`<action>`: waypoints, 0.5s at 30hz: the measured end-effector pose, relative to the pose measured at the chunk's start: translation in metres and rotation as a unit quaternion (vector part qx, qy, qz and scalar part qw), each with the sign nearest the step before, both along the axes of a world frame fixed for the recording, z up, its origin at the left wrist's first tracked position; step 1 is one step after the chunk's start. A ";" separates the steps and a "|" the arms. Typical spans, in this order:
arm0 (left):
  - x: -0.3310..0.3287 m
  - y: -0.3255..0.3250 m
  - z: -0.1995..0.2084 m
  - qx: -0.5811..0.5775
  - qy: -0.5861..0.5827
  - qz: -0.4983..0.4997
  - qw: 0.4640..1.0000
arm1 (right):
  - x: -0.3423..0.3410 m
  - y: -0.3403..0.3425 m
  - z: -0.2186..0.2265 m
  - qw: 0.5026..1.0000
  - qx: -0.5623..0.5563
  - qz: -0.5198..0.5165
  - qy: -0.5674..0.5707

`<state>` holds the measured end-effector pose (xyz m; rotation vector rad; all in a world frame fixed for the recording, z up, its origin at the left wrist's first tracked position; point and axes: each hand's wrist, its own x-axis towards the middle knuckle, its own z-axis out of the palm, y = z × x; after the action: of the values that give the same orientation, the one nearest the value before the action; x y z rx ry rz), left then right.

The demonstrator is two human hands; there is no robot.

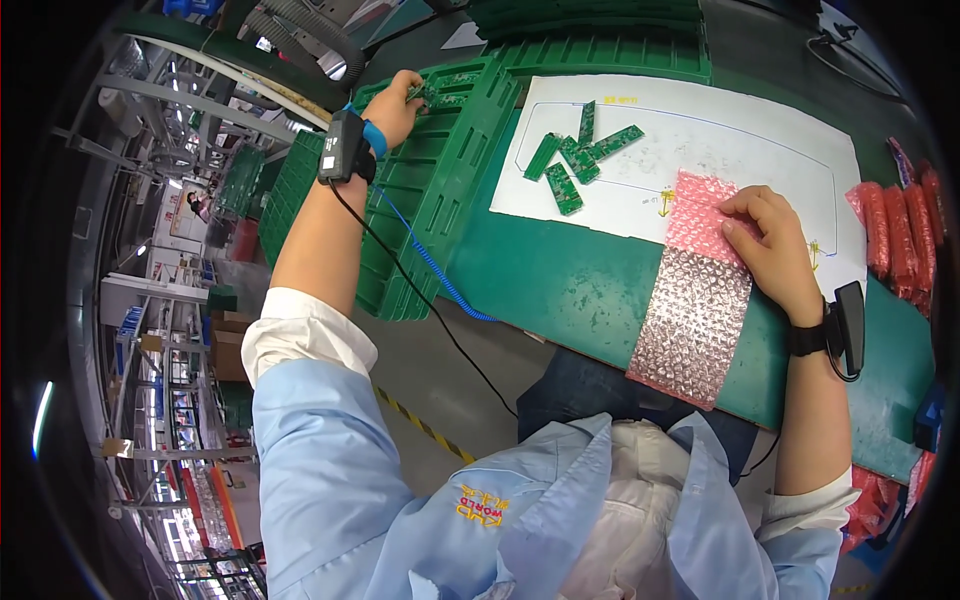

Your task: The person removes circuit boards from a green tray, places them onto a white template, and then wraps them in bubble wrap. After wrapping, the person secures the bubble wrap with tape and places the bundle onto a pile.

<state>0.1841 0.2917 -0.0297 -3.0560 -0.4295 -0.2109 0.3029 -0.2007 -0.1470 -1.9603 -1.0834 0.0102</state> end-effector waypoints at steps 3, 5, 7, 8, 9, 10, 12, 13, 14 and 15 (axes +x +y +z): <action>0.000 -0.003 -0.006 -0.075 -0.049 0.055 0.994 | 0.000 -0.001 0.001 1.000 -0.006 -0.006 0.008; 0.000 -0.004 -0.007 -0.070 -0.063 0.047 0.994 | -0.001 0.000 0.001 1.000 -0.006 -0.004 0.007; 0.000 -0.005 -0.008 -0.060 -0.091 0.031 0.994 | -0.001 0.001 0.002 1.000 -0.007 -0.002 0.004; 0.002 -0.006 -0.008 -0.060 -0.091 0.031 0.994 | -0.002 0.001 0.002 1.000 -0.007 -0.002 0.004; 0.005 -0.009 -0.006 -0.053 -0.072 0.028 0.996 | -0.002 0.001 0.002 1.000 -0.006 -0.003 0.005; 0.009 -0.012 -0.003 -0.046 -0.054 0.025 0.997 | -0.002 0.001 0.002 1.000 -0.005 -0.003 0.007; 0.016 -0.021 0.000 -0.040 -0.035 0.021 0.998 | -0.001 0.000 0.003 1.000 -0.005 -0.005 0.009; 0.019 -0.026 0.002 -0.028 -0.008 0.042 0.999 | -0.001 0.000 0.003 1.000 -0.005 -0.004 0.011; 0.022 -0.029 0.002 -0.016 0.019 0.062 0.998 | -0.001 0.000 0.002 1.000 -0.005 -0.003 0.013; 0.024 -0.032 0.001 -0.003 0.047 0.082 0.995 | -0.001 0.000 0.002 1.000 -0.005 -0.003 0.016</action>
<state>0.2084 0.2599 -0.0283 -3.0006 -0.6731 -0.0586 0.3019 -0.2011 -0.1454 -1.9649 -1.0594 0.0430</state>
